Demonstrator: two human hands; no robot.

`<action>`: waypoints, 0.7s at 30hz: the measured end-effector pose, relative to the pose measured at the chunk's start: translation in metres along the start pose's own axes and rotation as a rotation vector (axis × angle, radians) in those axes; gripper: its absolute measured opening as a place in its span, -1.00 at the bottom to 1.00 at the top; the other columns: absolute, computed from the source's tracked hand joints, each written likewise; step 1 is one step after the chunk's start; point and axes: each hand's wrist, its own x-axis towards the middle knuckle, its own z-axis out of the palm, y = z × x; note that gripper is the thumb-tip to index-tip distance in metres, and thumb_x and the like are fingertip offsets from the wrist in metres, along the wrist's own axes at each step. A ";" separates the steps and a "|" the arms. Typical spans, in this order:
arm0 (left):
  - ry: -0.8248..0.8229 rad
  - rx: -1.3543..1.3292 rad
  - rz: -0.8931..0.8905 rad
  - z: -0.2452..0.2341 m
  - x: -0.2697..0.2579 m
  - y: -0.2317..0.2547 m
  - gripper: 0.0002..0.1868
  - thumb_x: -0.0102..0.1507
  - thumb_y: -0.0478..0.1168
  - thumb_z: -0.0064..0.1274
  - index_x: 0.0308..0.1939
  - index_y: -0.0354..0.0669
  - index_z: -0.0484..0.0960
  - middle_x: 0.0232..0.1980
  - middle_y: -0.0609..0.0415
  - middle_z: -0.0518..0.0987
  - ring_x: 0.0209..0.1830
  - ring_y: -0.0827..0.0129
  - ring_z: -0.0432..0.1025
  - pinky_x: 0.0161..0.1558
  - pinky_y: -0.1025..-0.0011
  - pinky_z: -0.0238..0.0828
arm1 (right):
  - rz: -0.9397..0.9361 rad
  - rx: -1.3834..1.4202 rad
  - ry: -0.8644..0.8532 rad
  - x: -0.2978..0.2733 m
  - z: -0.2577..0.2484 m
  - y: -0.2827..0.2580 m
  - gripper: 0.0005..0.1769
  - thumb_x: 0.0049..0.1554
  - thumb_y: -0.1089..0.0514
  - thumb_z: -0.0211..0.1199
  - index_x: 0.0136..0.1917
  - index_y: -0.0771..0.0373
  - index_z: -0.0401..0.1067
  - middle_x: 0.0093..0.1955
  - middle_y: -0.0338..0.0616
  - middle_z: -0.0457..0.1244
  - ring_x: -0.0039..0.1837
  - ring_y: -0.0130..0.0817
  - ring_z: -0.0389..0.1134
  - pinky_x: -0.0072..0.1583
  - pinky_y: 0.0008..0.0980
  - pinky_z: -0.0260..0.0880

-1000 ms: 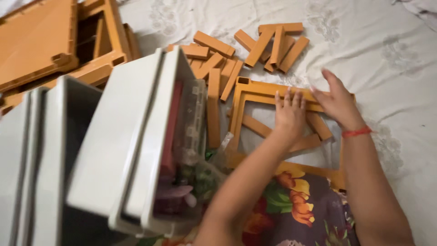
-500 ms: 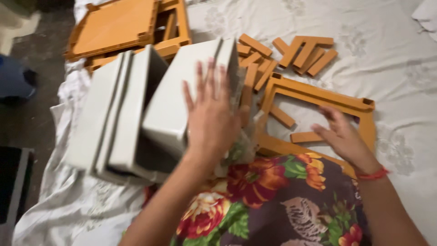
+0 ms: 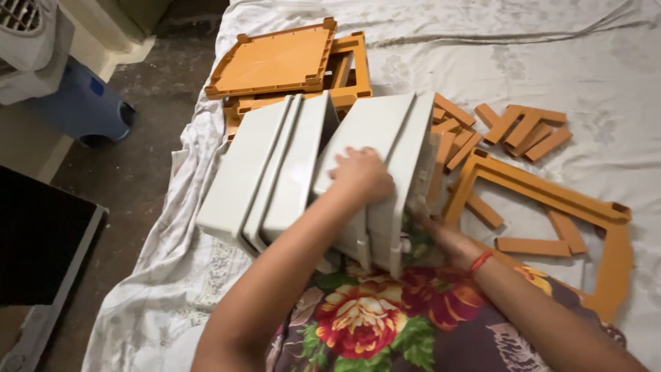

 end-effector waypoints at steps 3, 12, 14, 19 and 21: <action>0.057 0.058 0.115 0.007 0.010 0.014 -0.24 0.20 -0.04 0.08 0.37 -0.45 0.29 0.46 -0.39 0.24 0.39 -0.33 0.24 0.21 -0.30 0.33 | 0.038 -0.168 -0.216 0.001 0.013 -0.002 -0.25 0.14 -0.17 0.22 0.51 0.15 0.25 0.49 -0.09 0.23 0.46 -0.09 0.27 0.25 0.00 0.48; 0.280 -0.119 0.257 0.008 0.022 -0.035 -0.64 0.10 -0.03 0.18 -0.33 -0.33 0.72 -0.28 -0.24 0.63 -0.20 -0.06 0.55 -0.05 0.10 0.50 | 0.045 -0.060 -0.133 0.021 0.006 0.013 -0.19 0.07 -0.27 0.22 0.51 0.02 0.22 0.52 -0.16 0.18 0.45 -0.12 0.24 0.16 0.12 0.56; 0.309 -0.207 0.252 0.002 0.021 -0.049 -0.62 0.08 0.01 0.20 -0.42 -0.31 0.72 -0.41 -0.20 0.61 -0.35 -0.02 0.53 -0.15 0.10 0.48 | -0.026 0.060 -0.095 0.034 -0.003 0.013 -0.20 0.09 -0.34 0.17 0.54 -0.15 0.18 0.48 -0.30 0.12 0.41 -0.22 0.18 0.13 0.15 0.43; 0.312 -0.457 0.220 -0.009 0.016 -0.088 -0.64 0.10 -0.02 0.18 -0.44 -0.33 0.59 -0.50 -0.13 0.56 -0.47 0.17 0.46 -0.34 0.23 0.39 | -0.007 0.381 -0.241 0.066 -0.011 0.015 -0.38 0.22 -0.19 0.34 0.34 0.24 0.32 0.01 -0.12 0.25 0.07 -0.17 0.33 0.23 0.02 0.41; 0.298 -0.530 0.228 -0.008 0.011 -0.100 -0.68 0.12 -0.08 0.15 -0.44 -0.33 0.55 -0.52 -0.09 0.52 -0.50 0.27 0.43 -0.37 0.30 0.37 | 0.019 0.330 -0.263 0.069 -0.006 0.014 -0.41 0.13 -0.11 0.37 0.31 0.22 0.39 0.15 -0.10 0.39 0.14 -0.20 0.44 0.24 -0.07 0.44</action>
